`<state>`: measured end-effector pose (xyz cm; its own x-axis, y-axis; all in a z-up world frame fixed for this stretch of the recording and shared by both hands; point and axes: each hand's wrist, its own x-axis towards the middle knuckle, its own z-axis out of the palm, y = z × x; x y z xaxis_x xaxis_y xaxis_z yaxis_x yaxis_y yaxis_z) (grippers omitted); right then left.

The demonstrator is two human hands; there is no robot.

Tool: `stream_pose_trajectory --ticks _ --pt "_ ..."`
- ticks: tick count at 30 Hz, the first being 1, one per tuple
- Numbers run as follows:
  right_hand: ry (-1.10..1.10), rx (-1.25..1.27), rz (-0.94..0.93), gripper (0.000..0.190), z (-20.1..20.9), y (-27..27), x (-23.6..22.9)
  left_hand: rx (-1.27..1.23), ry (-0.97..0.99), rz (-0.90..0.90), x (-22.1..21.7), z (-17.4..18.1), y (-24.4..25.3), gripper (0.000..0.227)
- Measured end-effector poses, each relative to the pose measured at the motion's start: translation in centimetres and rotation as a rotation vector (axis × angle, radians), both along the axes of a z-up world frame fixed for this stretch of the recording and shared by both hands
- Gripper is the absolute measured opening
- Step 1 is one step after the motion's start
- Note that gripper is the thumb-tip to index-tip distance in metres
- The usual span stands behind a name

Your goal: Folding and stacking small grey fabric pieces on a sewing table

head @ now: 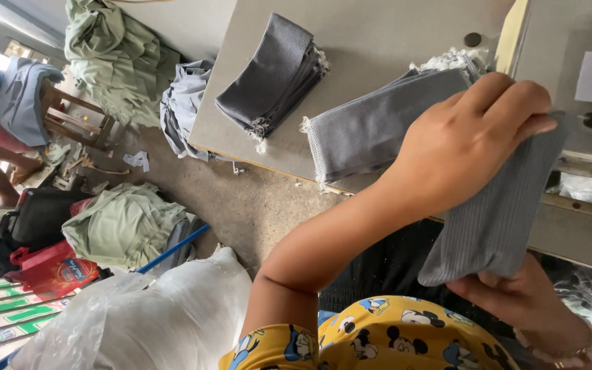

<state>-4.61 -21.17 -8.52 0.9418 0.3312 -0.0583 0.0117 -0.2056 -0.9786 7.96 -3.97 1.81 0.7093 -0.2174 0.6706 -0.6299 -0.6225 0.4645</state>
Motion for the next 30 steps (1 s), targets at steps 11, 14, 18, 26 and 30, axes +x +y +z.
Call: stream_pose_trajectory --ticks 11,14,18,26,30 --pt "-0.356 -0.450 0.240 0.035 -0.3 -1.8 3.9 -0.234 0.416 -0.265 2.6 2.0 6.7 0.023" --pt "-0.787 -0.318 0.205 0.022 8.9 0.4 6.8 -0.534 0.585 -0.510 1.8 3.4 12.6 0.034" --pt "-1.180 -0.783 0.132 0.029 8.3 -1.6 9.1 -0.629 0.697 -0.533 -1.1 3.3 16.7 0.054" --pt "-0.428 -0.407 -0.009 0.056 11.1 3.4 12.5 -0.517 0.556 0.071 -4.4 3.5 23.0 0.025" --pt "-0.451 -0.363 -0.009 0.042 13.8 10.8 17.7 -0.810 0.688 -0.009 -2.6 3.2 27.1 0.035"
